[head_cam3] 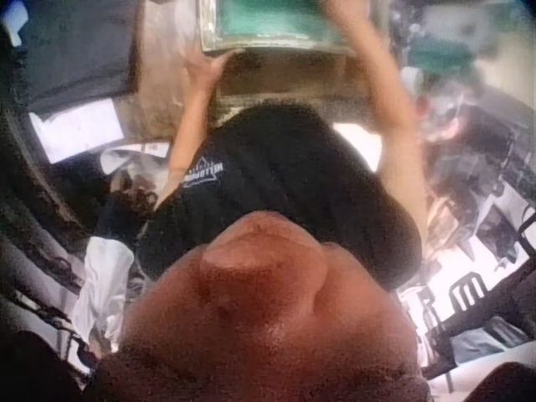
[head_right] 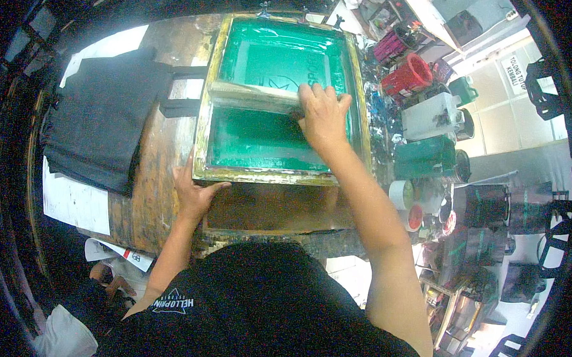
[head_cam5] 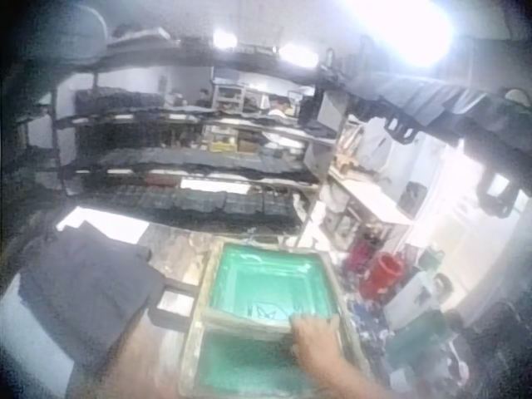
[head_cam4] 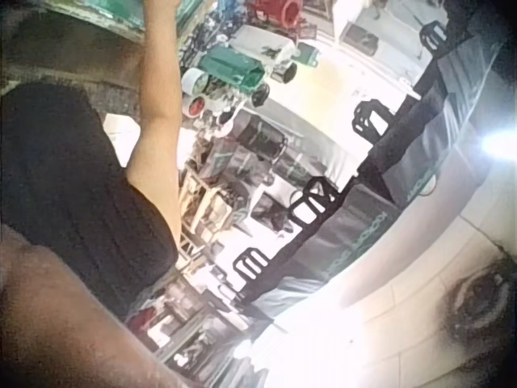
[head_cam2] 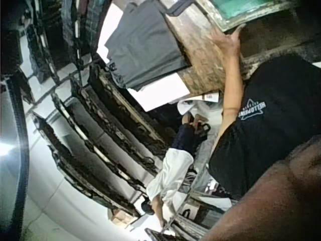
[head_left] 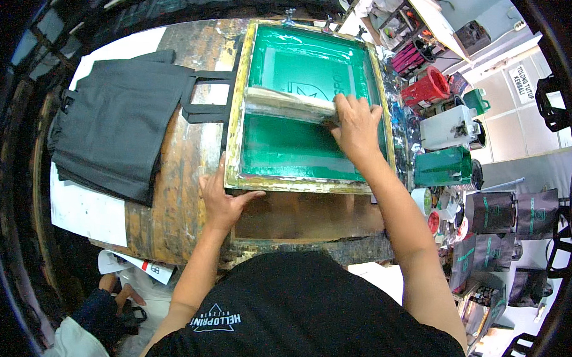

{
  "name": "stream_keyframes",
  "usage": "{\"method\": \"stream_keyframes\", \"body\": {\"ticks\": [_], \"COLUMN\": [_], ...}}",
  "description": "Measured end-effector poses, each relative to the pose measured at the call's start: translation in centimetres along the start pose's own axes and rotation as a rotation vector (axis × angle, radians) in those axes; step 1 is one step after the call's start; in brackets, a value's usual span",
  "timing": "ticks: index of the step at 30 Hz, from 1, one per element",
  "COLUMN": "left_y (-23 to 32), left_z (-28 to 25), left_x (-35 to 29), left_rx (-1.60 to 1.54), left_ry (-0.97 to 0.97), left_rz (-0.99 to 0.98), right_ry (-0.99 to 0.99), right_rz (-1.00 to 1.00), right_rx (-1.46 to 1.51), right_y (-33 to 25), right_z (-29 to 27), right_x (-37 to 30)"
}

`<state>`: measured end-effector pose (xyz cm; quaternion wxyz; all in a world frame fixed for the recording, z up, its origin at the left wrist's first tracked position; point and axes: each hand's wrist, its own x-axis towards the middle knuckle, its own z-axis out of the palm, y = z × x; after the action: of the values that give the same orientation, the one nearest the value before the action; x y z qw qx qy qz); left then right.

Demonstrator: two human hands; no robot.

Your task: The person performs screen printing on black bags by placing a bag on the printing surface, lowering a screen frame, and spreading green ink across the screen with a squeegee.

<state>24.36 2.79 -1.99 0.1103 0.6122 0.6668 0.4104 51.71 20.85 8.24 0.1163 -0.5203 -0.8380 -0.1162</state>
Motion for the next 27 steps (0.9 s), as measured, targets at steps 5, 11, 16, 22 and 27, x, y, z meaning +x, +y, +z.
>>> {"method": "stream_keyframes", "body": {"ticks": [5, 11, 16, 22, 27], "left_y": [-0.2, -0.4, -1.0, -0.3, -0.7], "left_z": [0.0, 0.1, 0.3, -0.1, 0.1], "left_x": [0.2, 0.2, -0.3, -0.2, -0.3], "left_rx": [0.010, 0.014, -0.020, 0.016, 0.022], "left_ry": [0.008, 0.003, 0.002, -0.018, 0.012], "left_rz": [0.040, 0.043, 0.037, 0.008, 0.011], "right_ry": [0.035, 0.078, 0.111, 0.115, 0.102], "right_rz": [0.024, 0.031, 0.037, 0.090, 0.125], "right_rx": [-0.016, -0.040, -0.105, -0.113, -0.129], "right_y": [1.2, 2.4, 3.7, 5.1, 6.7], "right_z": [2.3, 4.5, 6.6, 8.9, 9.8], "right_x": [3.7, 8.0, 11.8, 15.7, 18.4]}}
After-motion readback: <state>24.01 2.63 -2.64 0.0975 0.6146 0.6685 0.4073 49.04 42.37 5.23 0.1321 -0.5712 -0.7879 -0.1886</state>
